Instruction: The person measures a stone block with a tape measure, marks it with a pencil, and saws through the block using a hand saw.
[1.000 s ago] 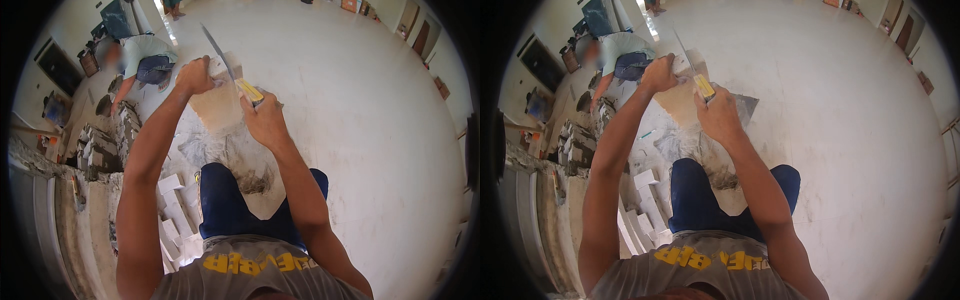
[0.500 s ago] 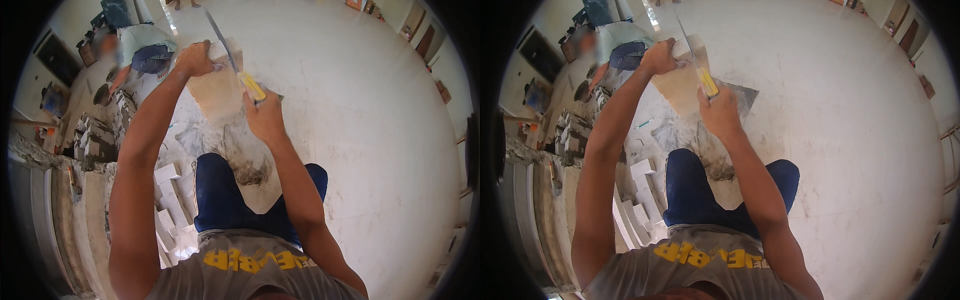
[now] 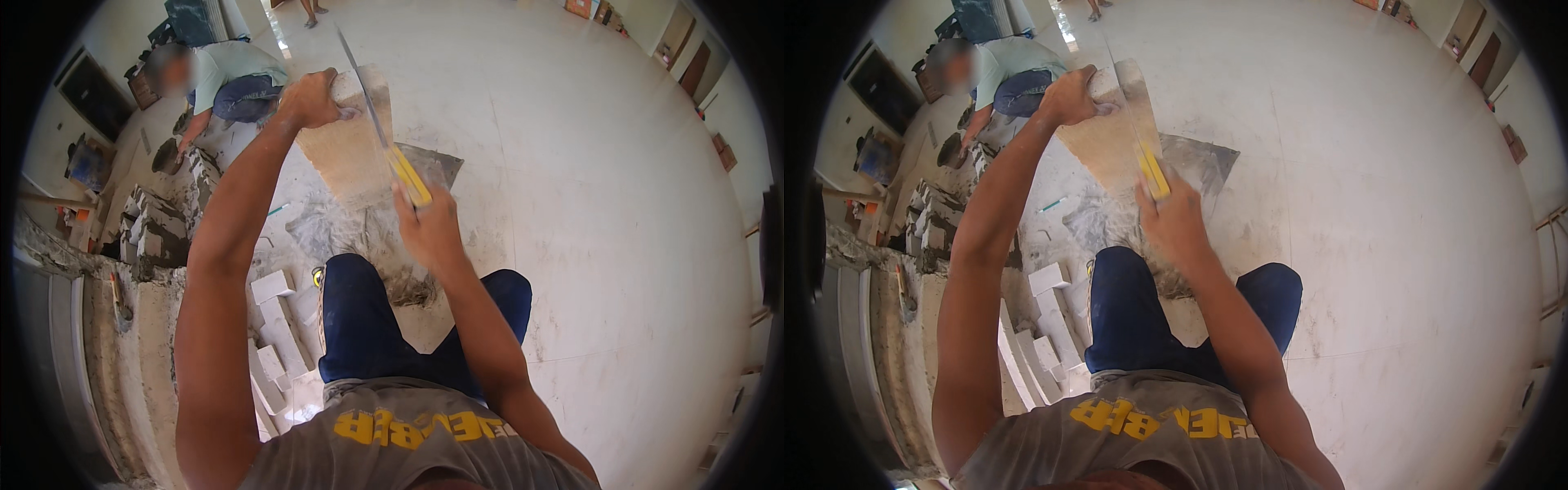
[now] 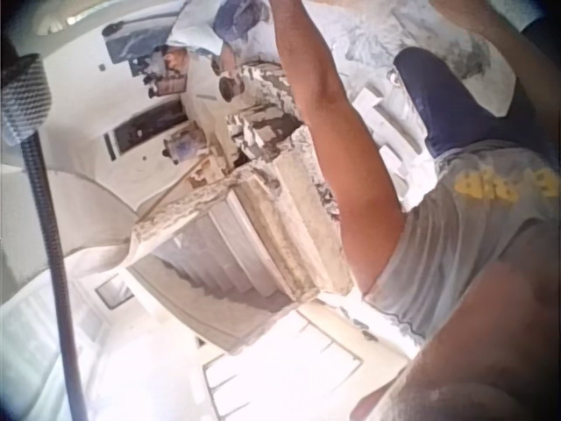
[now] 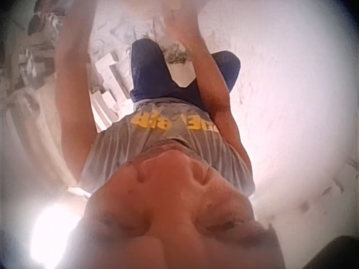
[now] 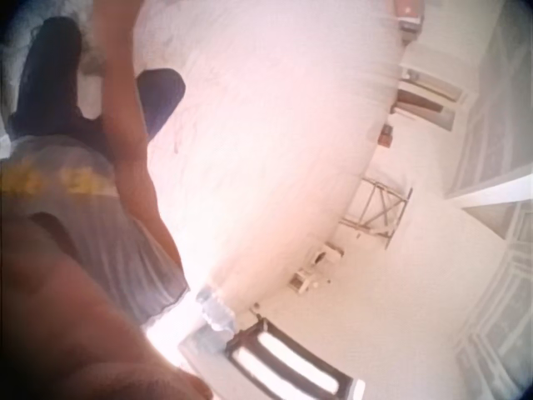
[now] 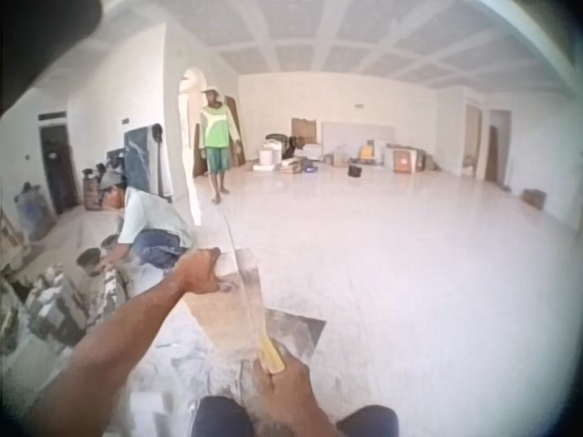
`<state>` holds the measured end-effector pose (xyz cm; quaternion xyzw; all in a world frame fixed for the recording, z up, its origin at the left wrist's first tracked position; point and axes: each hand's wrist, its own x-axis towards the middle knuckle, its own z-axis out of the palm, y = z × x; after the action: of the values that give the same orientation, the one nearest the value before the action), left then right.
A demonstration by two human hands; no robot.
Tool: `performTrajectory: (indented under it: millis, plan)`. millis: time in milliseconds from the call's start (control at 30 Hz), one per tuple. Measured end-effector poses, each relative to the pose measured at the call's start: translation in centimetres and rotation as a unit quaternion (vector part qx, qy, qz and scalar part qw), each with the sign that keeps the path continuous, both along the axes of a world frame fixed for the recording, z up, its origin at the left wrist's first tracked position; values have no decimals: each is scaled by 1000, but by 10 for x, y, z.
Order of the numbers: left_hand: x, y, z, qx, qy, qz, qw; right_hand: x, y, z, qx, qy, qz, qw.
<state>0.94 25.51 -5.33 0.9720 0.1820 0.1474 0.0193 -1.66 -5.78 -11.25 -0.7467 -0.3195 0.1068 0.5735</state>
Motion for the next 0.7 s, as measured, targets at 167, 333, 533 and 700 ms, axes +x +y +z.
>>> performTrajectory:
  millis: [167, 333, 533, 700]
  plan:
    - [5, 19, 5, 42, -43, -27, 998, -35, -59, -40, 114, -80, -25, 990]
    - [14, -8, 2, 20, -26, -29, 999, 38, 21, 21, 2, -28, -17, 999]
    - [3, 28, 4, 17, -47, -8, 999, -46, -67, -54, 94, -86, -14, 992]
    - [17, 8, 4, -1, 9, -15, 1000, 22, -2, -27, 14, -110, -14, 994]
